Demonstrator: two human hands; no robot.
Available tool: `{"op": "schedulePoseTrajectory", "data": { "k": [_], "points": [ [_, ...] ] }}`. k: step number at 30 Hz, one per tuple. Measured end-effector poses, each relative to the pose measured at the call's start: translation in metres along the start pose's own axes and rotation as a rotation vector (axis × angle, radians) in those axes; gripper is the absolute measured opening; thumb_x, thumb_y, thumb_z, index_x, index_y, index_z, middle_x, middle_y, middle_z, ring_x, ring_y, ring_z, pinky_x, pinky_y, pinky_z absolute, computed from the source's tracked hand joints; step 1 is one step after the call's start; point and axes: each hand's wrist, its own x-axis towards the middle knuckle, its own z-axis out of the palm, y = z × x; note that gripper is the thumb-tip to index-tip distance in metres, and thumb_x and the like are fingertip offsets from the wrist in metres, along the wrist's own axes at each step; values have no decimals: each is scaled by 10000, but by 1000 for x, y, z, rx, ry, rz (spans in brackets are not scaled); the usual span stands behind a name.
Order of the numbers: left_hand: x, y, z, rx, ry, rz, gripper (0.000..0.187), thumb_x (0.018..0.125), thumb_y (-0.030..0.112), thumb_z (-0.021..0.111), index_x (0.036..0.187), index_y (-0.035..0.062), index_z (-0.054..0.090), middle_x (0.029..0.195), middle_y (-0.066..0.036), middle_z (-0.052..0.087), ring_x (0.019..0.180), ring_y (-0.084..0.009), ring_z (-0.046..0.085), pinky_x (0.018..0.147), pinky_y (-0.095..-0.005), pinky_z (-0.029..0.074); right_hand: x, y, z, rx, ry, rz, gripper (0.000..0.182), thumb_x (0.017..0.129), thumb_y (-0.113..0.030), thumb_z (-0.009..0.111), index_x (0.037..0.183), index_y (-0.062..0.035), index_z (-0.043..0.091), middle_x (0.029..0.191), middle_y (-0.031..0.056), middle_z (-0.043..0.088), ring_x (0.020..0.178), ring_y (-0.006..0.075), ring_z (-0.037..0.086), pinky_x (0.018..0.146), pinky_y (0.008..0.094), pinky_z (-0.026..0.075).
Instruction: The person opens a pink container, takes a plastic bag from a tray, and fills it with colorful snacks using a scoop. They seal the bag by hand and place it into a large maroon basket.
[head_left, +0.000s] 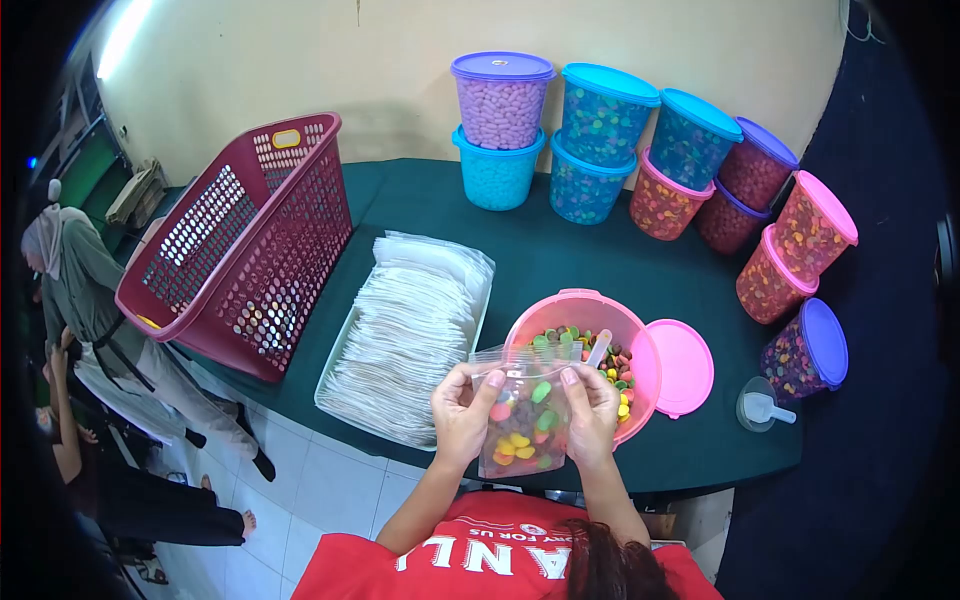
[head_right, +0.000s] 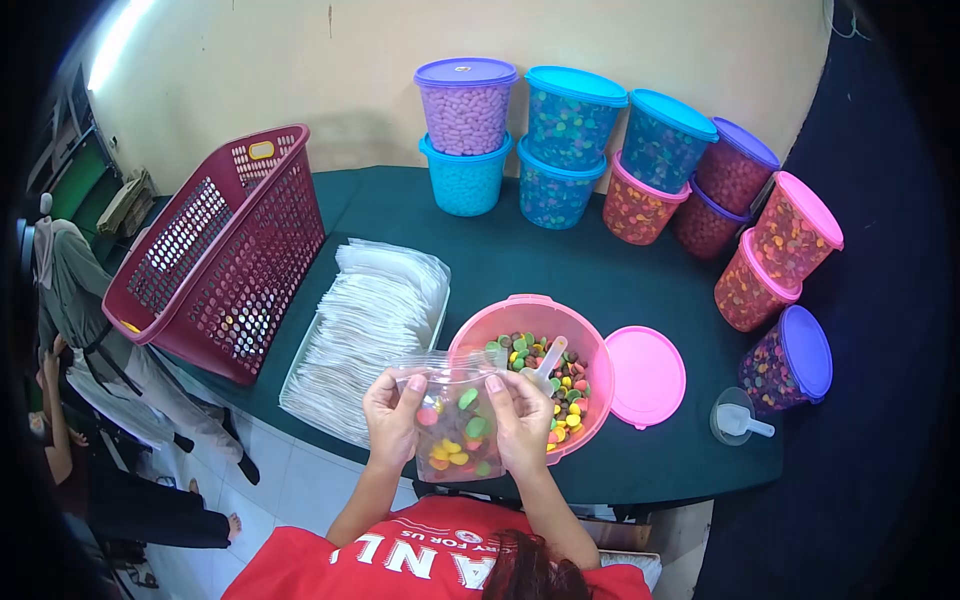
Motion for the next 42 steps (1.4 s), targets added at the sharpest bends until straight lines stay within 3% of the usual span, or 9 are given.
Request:
{"op": "schedulePoseTrajectory", "data": {
  "k": [7, 16, 18, 27, 32, 35, 37, 38, 42],
  "points": [
    [-4, 5, -5, -19, -56, 95, 84, 837, 53, 547, 843, -26, 573, 829, -114, 627, 745, -118, 588, 700, -245, 475, -6, -7, 6, 1, -7, -118, 119, 823, -50, 561, 908, 27, 588, 833, 55, 612, 767, 85, 561, 717, 215, 437],
    [4, -2, -15, 215, -59, 135, 98, 852, 61, 523, 815, -19, 566, 797, -97, 623, 691, -90, 560, 622, -223, 446, -9, 7, 16, -20, 111, -220, 88, 823, -56, 565, 868, 18, 582, 794, 38, 598, 723, 67, 537, 671, 205, 426],
    [7, -4, -18, 115, -63, 32, 70, 834, 53, 554, 823, -8, 586, 753, -41, 609, 675, -53, 545, 614, -194, 446, -8, 6, 16, -5, 105, -190, 93, 824, -66, 568, 866, 16, 585, 794, 40, 600, 722, 67, 537, 670, 206, 426],
    [14, 4, -15, 149, -259, -71, 75, 821, 48, 577, 847, -21, 563, 764, -55, 609, 680, -76, 571, 636, -207, 464, -14, 4, 22, -133, 77, -174, 128, 820, -104, 589, 861, 17, 605, 783, 39, 603, 717, 68, 537, 661, 213, 431],
    [13, 1, -14, 141, -239, -47, 76, 804, 47, 599, 840, -15, 573, 770, -50, 608, 699, -79, 572, 645, -214, 466, -12, 4, 18, -79, 64, -137, 107, 810, -85, 594, 850, 13, 610, 802, 37, 602, 712, 73, 541, 655, 213, 432],
    [13, -4, -11, 42, -250, -172, 77, 796, 52, 604, 831, -8, 572, 807, -59, 601, 727, -85, 559, 657, -213, 448, -10, -5, 16, -95, 7, -104, 84, 796, -59, 599, 841, 11, 611, 812, 36, 590, 681, 79, 540, 634, 206, 428],
    [12, -3, -8, 257, -353, -127, 105, 776, 60, 632, 853, -9, 619, 840, -72, 619, 770, -99, 574, 697, -239, 462, -10, 5, 7, -144, -92, -128, 67, 788, -35, 595, 833, 14, 608, 793, 29, 567, 657, 77, 536, 604, 197, 423],
    [12, -1, -8, 170, -377, -243, 107, 770, 56, 636, 853, -11, 635, 856, -93, 618, 781, -117, 579, 711, -243, 460, -11, 3, 5, -192, -93, -145, 53, 792, -21, 583, 825, 12, 607, 755, 18, 541, 648, 72, 526, 586, 196, 417],
    [7, -8, -6, 155, -353, -39, 103, 783, 54, 623, 856, -19, 629, 869, -84, 614, 795, -100, 569, 711, -235, 455, -8, 0, 7, -121, -131, -154, 38, 794, -21, 579, 823, 1, 587, 752, 16, 529, 659, 70, 511, 596, 194, 411]
  ]
}}
